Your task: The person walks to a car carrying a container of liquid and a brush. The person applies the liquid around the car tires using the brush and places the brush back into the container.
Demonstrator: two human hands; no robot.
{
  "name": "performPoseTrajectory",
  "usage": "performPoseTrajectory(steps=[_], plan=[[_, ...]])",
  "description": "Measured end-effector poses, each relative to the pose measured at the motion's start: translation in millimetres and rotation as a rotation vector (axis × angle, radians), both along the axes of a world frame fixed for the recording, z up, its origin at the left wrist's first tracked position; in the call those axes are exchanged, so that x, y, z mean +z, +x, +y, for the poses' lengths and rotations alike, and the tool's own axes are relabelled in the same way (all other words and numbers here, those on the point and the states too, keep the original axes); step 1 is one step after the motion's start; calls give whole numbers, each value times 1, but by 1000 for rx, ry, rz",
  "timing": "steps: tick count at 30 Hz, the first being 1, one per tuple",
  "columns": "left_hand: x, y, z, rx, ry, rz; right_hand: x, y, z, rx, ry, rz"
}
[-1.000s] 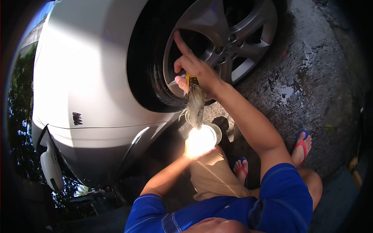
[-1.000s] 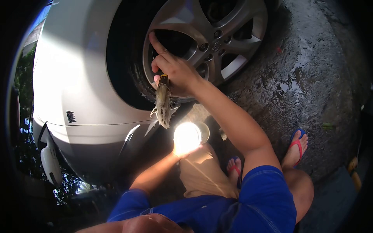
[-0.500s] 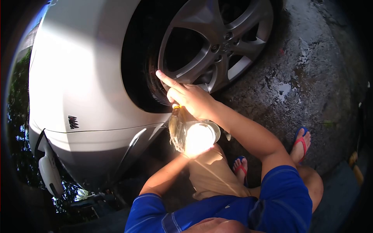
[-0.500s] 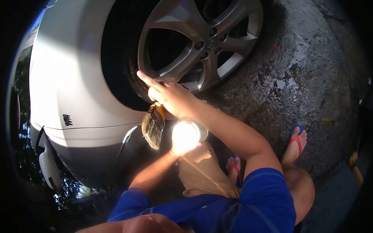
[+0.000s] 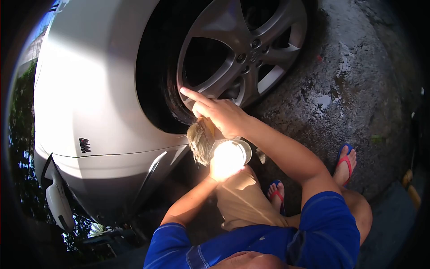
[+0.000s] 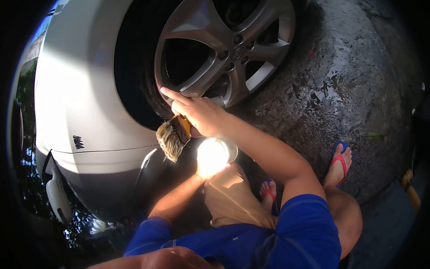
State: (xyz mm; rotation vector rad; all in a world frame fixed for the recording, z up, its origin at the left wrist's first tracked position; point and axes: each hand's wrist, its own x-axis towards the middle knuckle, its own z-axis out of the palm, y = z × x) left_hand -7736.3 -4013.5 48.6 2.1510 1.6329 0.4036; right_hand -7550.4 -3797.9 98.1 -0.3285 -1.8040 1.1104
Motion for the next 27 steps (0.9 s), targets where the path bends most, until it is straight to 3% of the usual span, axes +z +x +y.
performPoseTrajectory(steps=[2,5,9,14,20,23,27], plan=[[-2,-2,9,-190,122,116,-7,0,-6,33,-28,-43],[2,0,5,-182,94,160,2,21,-1,-9,-103,12],[-7,-4,-3,20,-71,73,9,85,58,-358,-85,207],[4,8,7,-137,108,26,-43,171,173,-740,-11,304],[3,5,-8,73,-99,84,-124,205,220,-593,-559,618],[6,7,-9,2,-44,168,-159,205,244,-559,-603,687],[0,-2,-14,2,-87,204,-147,193,241,-569,-627,600]])
